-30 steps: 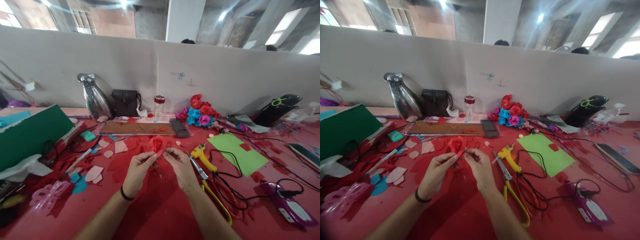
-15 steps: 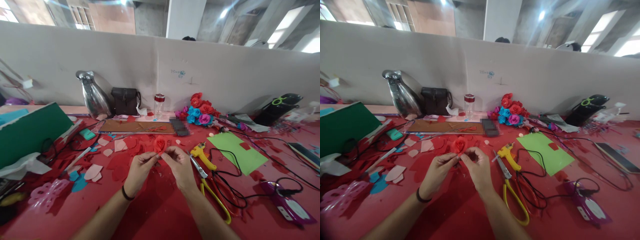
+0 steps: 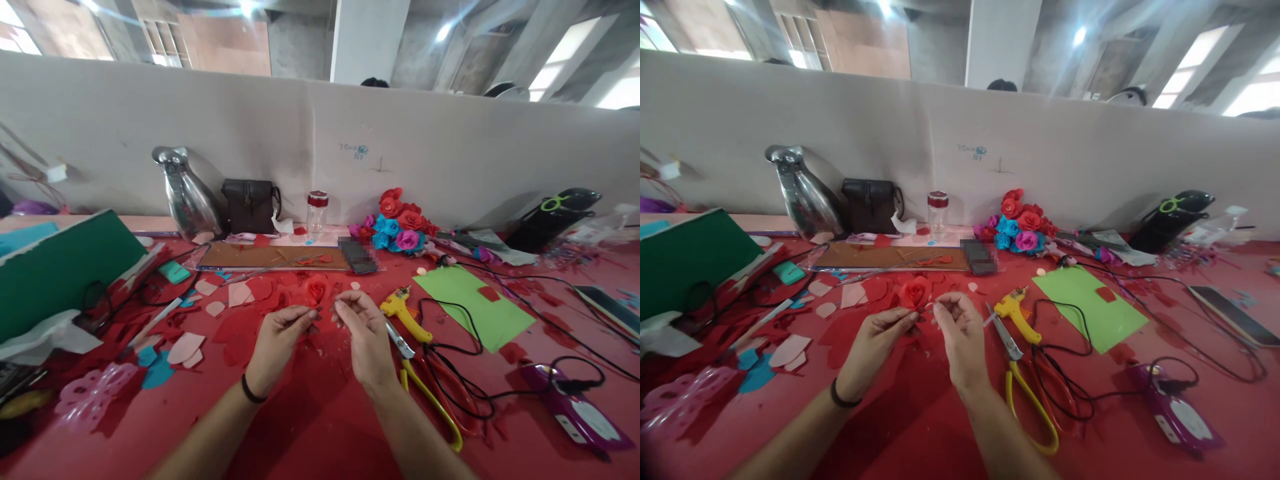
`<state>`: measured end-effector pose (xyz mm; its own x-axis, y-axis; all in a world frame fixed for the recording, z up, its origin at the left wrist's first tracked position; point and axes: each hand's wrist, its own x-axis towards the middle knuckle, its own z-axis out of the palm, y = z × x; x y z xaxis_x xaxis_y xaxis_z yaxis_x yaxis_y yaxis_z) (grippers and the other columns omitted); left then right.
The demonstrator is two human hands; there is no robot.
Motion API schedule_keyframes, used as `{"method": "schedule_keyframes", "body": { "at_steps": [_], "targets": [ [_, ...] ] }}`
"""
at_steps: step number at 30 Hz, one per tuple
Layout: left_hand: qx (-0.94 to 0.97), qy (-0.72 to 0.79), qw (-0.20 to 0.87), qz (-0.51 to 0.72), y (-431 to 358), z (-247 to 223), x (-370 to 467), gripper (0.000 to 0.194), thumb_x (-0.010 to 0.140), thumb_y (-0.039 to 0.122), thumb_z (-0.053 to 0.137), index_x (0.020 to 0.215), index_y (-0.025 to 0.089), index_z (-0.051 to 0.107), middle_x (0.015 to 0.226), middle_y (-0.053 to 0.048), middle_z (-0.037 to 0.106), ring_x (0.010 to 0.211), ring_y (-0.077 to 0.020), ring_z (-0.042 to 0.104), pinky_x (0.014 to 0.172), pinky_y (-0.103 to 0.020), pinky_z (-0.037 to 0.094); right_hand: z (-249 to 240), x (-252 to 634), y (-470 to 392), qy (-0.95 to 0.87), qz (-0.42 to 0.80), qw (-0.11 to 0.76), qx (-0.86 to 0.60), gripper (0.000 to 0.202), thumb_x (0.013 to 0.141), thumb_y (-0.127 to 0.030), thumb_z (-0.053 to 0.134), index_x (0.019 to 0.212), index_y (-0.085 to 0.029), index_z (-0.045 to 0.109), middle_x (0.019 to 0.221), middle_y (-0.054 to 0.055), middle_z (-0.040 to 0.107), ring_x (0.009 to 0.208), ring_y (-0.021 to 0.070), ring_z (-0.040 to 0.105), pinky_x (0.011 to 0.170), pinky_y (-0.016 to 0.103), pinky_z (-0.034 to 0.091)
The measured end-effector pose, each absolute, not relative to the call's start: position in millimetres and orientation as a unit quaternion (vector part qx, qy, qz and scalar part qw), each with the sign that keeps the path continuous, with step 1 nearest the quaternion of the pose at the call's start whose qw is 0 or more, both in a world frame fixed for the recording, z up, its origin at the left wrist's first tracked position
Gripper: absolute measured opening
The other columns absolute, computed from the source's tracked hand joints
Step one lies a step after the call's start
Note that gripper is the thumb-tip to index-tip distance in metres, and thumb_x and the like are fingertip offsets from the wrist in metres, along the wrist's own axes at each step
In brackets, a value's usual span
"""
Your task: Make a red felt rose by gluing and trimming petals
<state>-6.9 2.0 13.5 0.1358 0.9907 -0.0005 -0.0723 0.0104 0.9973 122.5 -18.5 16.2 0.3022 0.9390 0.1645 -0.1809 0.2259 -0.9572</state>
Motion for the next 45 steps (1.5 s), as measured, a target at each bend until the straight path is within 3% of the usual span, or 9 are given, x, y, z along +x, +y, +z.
{"method": "schedule_keyframes", "body": {
  "at_steps": [6, 21, 25, 28, 33, 45],
  "targets": [
    [0.531, 0.437, 0.543, 0.482, 1, 13, -6, 0.022, 0.067, 0.035, 0.070, 0.057, 0.016, 0.070, 0.058, -0.002, 0.062, 0.058, -0.0139, 0.052, 0.057, -0.025, 0.044, 17, 116, -21, -0.475, 0.407, 0.614, -0.481, 0.014, 0.071, -0.027, 0.066, 0.072, -0.021, 0.053, 0.068, -0.003, 0.054, 0.062, 0.0122, 0.051, 0.060, 0.025, 0.043],
    [0.528, 0.431, 0.552, 0.481, -1, 14, -6, 0.017, 0.069, 0.029, 0.067, 0.060, 0.015, 0.071, 0.059, -0.001, 0.062, 0.058, -0.0123, 0.051, 0.057, -0.024, 0.042, 17, 115, -24, -0.501, 0.327, 0.621, -0.506, 0.016, 0.075, -0.024, 0.064, 0.079, -0.022, 0.048, 0.072, -0.004, 0.050, 0.067, 0.0124, 0.048, 0.066, 0.026, 0.041],
    [0.511, 0.432, 0.558, 0.491, 1, 11, -7, 0.018, 0.068, 0.031, 0.069, 0.059, 0.015, 0.070, 0.060, -0.003, 0.064, 0.060, -0.0144, 0.054, 0.058, -0.025, 0.044, 21, 117, -26, -0.493, 0.331, 0.642, -0.486, 0.008, 0.081, -0.027, 0.056, 0.081, -0.022, 0.050, 0.073, -0.003, 0.050, 0.070, 0.0132, 0.049, 0.067, 0.026, 0.041],
    [0.515, 0.438, 0.544, 0.497, 4, 9, -8, 0.018, 0.066, 0.030, 0.069, 0.056, 0.015, 0.069, 0.060, -0.003, 0.064, 0.060, -0.0140, 0.055, 0.060, -0.025, 0.045, 21, 120, -24, -0.474, 0.362, 0.639, -0.486, 0.013, 0.084, -0.031, 0.050, 0.076, -0.022, 0.054, 0.067, -0.003, 0.051, 0.064, 0.0129, 0.049, 0.062, 0.025, 0.040],
    [0.535, 0.425, 0.517, 0.515, 7, 3, -10, 0.015, 0.068, 0.029, 0.068, 0.058, 0.017, 0.070, 0.063, -0.002, 0.062, 0.063, -0.0141, 0.054, 0.064, -0.026, 0.045, 11, 120, -17, -0.469, 0.430, 0.616, -0.465, 0.006, 0.075, -0.025, 0.059, 0.078, -0.020, 0.060, 0.075, -0.001, 0.060, 0.071, 0.0144, 0.054, 0.068, 0.026, 0.042],
    [0.558, 0.428, 0.489, 0.516, 3, 11, -7, 0.012, 0.069, 0.026, 0.067, 0.062, 0.017, 0.071, 0.066, -0.003, 0.063, 0.063, -0.0143, 0.055, 0.062, -0.026, 0.047, 5, 121, -14, -0.503, 0.414, 0.579, -0.490, 0.009, 0.072, -0.028, 0.067, 0.075, -0.020, 0.068, 0.075, 0.001, 0.062, 0.071, 0.0155, 0.056, 0.068, 0.028, 0.043]
  ]
}}
